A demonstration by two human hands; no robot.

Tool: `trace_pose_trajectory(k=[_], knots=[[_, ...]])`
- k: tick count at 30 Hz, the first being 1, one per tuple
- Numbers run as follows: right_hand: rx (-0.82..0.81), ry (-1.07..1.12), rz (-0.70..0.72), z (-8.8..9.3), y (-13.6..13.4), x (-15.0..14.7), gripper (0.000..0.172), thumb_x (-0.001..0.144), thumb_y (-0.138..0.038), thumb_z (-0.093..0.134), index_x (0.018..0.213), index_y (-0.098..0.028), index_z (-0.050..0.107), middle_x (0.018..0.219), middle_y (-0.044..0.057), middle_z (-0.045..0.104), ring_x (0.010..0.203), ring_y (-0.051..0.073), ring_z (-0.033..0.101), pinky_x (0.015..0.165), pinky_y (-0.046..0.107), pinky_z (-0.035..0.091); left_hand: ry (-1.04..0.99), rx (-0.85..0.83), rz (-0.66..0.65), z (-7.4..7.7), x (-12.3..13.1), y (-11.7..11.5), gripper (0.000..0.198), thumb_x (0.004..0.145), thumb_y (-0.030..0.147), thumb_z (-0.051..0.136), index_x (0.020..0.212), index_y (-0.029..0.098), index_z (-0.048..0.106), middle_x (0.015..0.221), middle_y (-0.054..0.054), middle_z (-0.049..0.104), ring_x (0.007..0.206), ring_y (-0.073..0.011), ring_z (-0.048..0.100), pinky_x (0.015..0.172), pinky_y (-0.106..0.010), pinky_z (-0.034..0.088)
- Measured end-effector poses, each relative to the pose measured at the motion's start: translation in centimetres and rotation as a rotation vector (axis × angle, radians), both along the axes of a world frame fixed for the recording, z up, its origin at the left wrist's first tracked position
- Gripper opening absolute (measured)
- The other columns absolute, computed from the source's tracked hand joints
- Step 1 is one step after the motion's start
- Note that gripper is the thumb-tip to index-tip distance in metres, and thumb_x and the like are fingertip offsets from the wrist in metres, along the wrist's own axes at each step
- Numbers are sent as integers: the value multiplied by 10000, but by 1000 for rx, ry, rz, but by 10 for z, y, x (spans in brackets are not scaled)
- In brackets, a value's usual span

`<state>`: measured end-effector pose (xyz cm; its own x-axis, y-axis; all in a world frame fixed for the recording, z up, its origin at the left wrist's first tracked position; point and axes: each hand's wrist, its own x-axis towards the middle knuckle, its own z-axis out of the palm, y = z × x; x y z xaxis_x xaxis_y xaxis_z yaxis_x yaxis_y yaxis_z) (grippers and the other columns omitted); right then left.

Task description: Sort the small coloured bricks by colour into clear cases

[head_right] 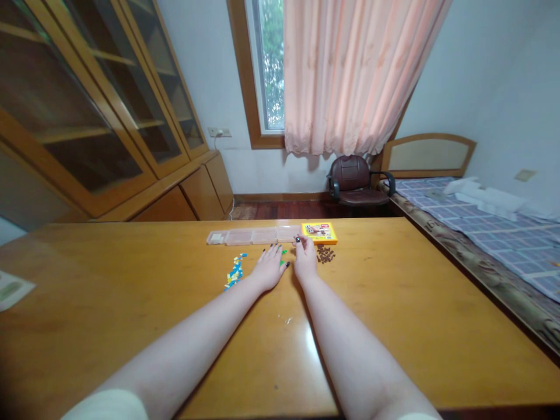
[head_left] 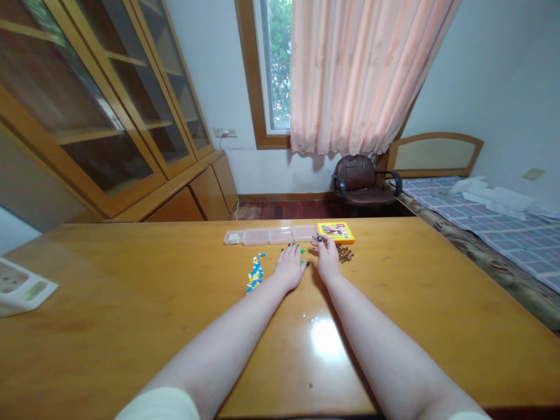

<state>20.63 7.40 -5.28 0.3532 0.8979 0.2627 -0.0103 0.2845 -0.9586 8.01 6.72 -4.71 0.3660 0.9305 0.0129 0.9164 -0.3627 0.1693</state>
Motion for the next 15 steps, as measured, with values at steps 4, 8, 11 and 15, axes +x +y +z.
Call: trace_pose_trajectory(k=[4, 8, 11, 15], knots=[[4, 40, -45, 6, 0, 3, 341, 821, -459, 458, 1015, -180, 493, 1019, 110, 620, 792, 176, 603, 740, 336, 486, -10, 4, -74, 0, 7, 4, 552, 930, 373, 333, 1417, 114, 313, 1490, -130, 309, 1391, -226, 243, 1140, -412, 215], [11, 19, -158, 6, 2, 9, 330, 832, -468, 416, 969, -177, 490, 880, 88, 624, 692, 162, 570, 698, 313, 476, -17, 0, -56, 0, 18, 7, 530, 933, 340, 325, 1417, 124, 306, 1484, -129, 322, 1388, -220, 254, 1139, -425, 216], [14, -51, -212, 6, 1, 12, 331, 845, -472, 368, 941, -178, 485, 802, 72, 603, 630, 157, 537, 630, 292, 461, -49, -12, -56, 3, 22, 6, 591, 928, 389, 325, 1436, 96, 252, 1504, -142, 270, 1398, -221, 224, 1145, -414, 197], [-11, -37, -223, 13, -3, 11, 294, 819, -450, 395, 889, -184, 499, 752, 48, 590, 581, 156, 511, 598, 292, 441, -57, -27, 63, 9, 18, -11, 693, 910, 440, 341, 1459, 58, 159, 1533, -184, 130, 1417, -275, 129, 1143, -439, 172]])
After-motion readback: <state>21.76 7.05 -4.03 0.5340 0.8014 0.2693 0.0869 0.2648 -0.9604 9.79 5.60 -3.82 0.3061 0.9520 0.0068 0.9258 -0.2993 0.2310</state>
